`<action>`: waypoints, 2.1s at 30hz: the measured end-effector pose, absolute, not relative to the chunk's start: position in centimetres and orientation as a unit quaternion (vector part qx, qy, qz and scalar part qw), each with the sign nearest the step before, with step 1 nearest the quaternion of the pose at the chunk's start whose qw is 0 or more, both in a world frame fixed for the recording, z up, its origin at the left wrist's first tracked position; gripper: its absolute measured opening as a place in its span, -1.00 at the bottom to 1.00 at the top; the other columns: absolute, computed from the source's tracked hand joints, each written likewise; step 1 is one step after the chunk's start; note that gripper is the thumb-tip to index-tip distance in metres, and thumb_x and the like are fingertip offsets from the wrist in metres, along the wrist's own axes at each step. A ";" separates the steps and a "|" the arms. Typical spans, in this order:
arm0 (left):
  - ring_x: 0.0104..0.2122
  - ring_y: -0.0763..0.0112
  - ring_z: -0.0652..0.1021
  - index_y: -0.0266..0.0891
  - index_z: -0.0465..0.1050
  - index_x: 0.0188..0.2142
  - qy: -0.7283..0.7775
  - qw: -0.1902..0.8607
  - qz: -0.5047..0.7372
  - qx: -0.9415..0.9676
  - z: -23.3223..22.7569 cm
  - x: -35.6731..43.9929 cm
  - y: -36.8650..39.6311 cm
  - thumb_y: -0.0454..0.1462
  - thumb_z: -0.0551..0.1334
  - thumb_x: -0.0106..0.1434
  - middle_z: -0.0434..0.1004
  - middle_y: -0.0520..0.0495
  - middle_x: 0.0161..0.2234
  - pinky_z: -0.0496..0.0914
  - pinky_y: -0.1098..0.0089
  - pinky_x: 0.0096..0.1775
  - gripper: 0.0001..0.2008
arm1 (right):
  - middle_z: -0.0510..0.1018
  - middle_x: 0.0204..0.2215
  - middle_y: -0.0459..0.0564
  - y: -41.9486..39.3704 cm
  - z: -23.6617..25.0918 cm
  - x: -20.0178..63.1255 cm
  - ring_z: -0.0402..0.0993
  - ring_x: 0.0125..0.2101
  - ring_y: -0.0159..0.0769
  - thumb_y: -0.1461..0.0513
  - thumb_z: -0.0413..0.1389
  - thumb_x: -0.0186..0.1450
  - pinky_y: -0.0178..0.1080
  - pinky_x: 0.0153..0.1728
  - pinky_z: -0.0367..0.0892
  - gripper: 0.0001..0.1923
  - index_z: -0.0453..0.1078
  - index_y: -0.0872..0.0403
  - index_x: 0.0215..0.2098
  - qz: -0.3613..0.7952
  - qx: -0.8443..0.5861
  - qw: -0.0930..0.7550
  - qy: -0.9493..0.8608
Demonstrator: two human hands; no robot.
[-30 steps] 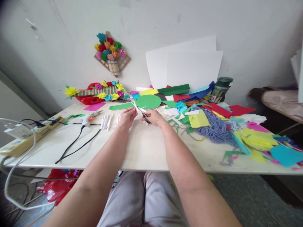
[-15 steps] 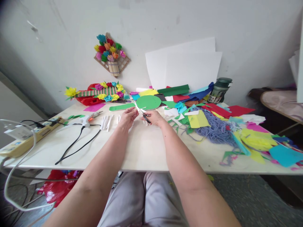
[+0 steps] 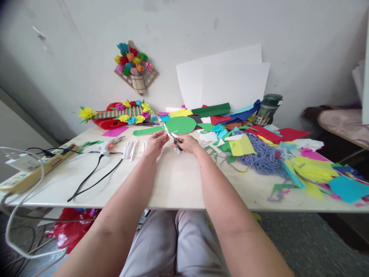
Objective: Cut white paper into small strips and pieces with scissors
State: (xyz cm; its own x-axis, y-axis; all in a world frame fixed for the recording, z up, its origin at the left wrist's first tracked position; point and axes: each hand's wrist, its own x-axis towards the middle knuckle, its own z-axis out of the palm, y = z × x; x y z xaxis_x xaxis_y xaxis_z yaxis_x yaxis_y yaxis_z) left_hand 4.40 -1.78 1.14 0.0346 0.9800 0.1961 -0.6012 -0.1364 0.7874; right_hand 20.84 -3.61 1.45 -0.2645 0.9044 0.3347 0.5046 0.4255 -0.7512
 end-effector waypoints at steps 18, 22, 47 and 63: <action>-0.50 0.49 0.50 -0.30 0.41 -0.44 0.240 0.607 0.642 0.403 1.2 4.3 -1.9 -0.37 0.42 -0.24 0.49 0.02 -0.54 0.37 0.25 -0.16 -0.69 | 0.43 -0.64 -0.14 -3.9 1.7 21.2 0.28 -0.59 -0.45 0.03 0.16 0.02 -0.40 -0.58 0.12 -0.68 0.49 0.13 -0.46 0.247 -0.461 0.368 -0.769; -0.49 0.48 0.51 -0.29 0.41 -0.44 0.245 0.606 0.640 0.405 1.2 4.3 -1.9 -0.37 0.42 -0.23 0.49 0.02 -0.54 0.37 0.24 -0.15 -0.69 | 0.43 -0.63 -0.13 -3.9 1.8 21.2 0.29 -0.57 -0.43 0.04 0.17 0.01 -0.40 -0.56 0.12 -0.69 0.50 0.13 -0.48 0.228 -0.459 0.373 -0.774; -0.50 0.47 0.51 -0.30 0.40 -0.45 0.250 0.600 0.653 0.388 1.2 4.2 -1.7 -0.38 0.42 -0.25 0.47 0.03 -0.57 0.40 0.24 -0.17 -0.68 | 0.35 -0.65 -0.13 -4.3 2.1 20.7 0.19 -0.56 -0.44 0.02 0.14 0.03 -0.39 -0.57 0.02 -0.66 0.48 0.15 -0.48 0.210 -0.473 0.372 -0.771; -0.49 0.48 0.51 -0.29 0.39 -0.44 0.247 0.595 0.658 0.389 1.2 4.1 -1.7 -0.37 0.42 -0.24 0.44 0.06 -0.57 0.38 0.23 -0.14 -0.68 | 0.30 -0.65 -0.15 -4.0 1.9 20.4 0.15 -0.57 -0.45 0.01 0.12 0.03 -0.38 -0.56 0.02 -0.64 0.46 0.17 -0.50 0.232 -0.455 0.384 -0.769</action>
State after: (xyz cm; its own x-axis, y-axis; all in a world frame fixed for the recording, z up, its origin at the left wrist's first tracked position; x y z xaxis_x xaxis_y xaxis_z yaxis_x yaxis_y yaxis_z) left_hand 4.14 -1.75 1.20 0.0115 0.9757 0.2186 -0.5913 -0.1697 0.7884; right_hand 20.44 -4.01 1.90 -0.2911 0.8782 0.3796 0.5216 0.4783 -0.7065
